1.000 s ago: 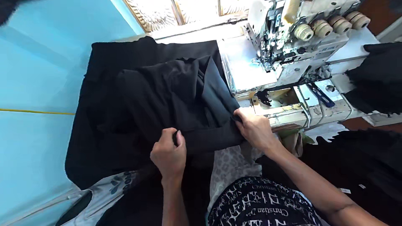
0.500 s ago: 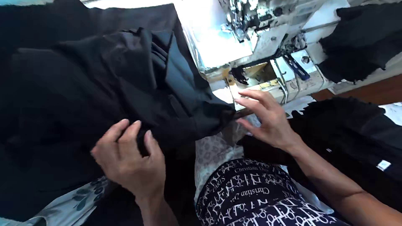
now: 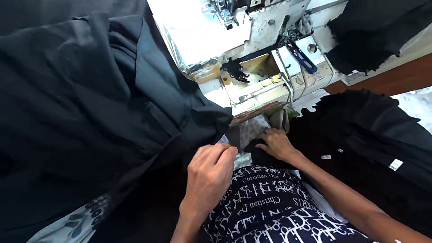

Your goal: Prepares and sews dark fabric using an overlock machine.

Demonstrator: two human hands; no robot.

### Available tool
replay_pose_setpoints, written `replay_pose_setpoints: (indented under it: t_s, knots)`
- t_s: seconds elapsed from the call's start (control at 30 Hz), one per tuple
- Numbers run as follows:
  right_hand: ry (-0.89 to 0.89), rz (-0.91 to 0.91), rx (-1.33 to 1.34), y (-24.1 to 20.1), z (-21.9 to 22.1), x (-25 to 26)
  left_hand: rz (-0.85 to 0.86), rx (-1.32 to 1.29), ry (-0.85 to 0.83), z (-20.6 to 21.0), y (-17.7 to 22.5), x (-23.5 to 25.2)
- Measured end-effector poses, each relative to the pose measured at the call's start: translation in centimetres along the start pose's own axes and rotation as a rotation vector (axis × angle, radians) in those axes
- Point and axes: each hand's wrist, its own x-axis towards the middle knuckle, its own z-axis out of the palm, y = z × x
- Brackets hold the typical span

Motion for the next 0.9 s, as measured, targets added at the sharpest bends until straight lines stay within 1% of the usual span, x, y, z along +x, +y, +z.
replay_pose_setpoints:
  t_s: [0.07, 0.13, 0.3, 0.37, 0.43, 0.5, 0.53, 0.63, 0.7, 0.77, 0.83, 0.9]
  knots:
    - [-0.047, -0.024, 0.031, -0.3, -0.2, 0.6, -0.011, 0.004, -0.067, 1.1, -0.3, -0.5]
    - [-0.034, -0.062, 0.117, -0.3, 0.0, 0.8, -0.029, -0.041, -0.112, 1.7, -0.2, -1.0]
    - [0.239, -0.214, 0.364, 1.7, 0.8, 0.2, -0.11, -0.143, -0.195, 3.0, -0.5, -2.4]
    - [0.317, -0.285, 0.465, 2.6, 1.1, 0.0, -0.17, -0.158, -0.279, 3.9, -1.2, -2.8]
    - [0.321, -0.321, 0.642, 2.8, 1.0, -0.5, -0.238, -0.165, -0.404, 4.3, -1.4, -2.8]
    - [0.297, -0.314, 0.834, 2.6, 0.6, -1.2, -0.283, -0.176, -0.506, 4.5, -1.2, -2.5]
    - [0.299, -0.3, 0.911, 2.5, 0.5, -1.4, -0.284, -0.183, -0.524, 4.6, -1.1, -2.4]
    - [0.31, -0.208, 1.051, 2.3, 0.3, -1.6, -0.273, -0.238, -0.492, 5.3, -1.0, -2.4]
    - [0.3, -0.146, 1.006, 2.2, 0.0, -1.8, -0.295, -0.294, -0.464, 6.0, -1.1, -2.4]
    - [0.29, -0.099, 0.843, 2.2, -0.2, -2.0, -0.335, -0.331, -0.488, 6.6, -1.0, -2.1]
    - [0.303, -0.106, 0.675, 2.5, -0.3, -2.1, -0.373, -0.343, -0.542, 7.2, -0.9, -1.8]
    - [0.354, -0.152, 0.574, 2.8, -0.3, -2.3, -0.393, -0.343, -0.594, 7.6, -0.8, -1.5]
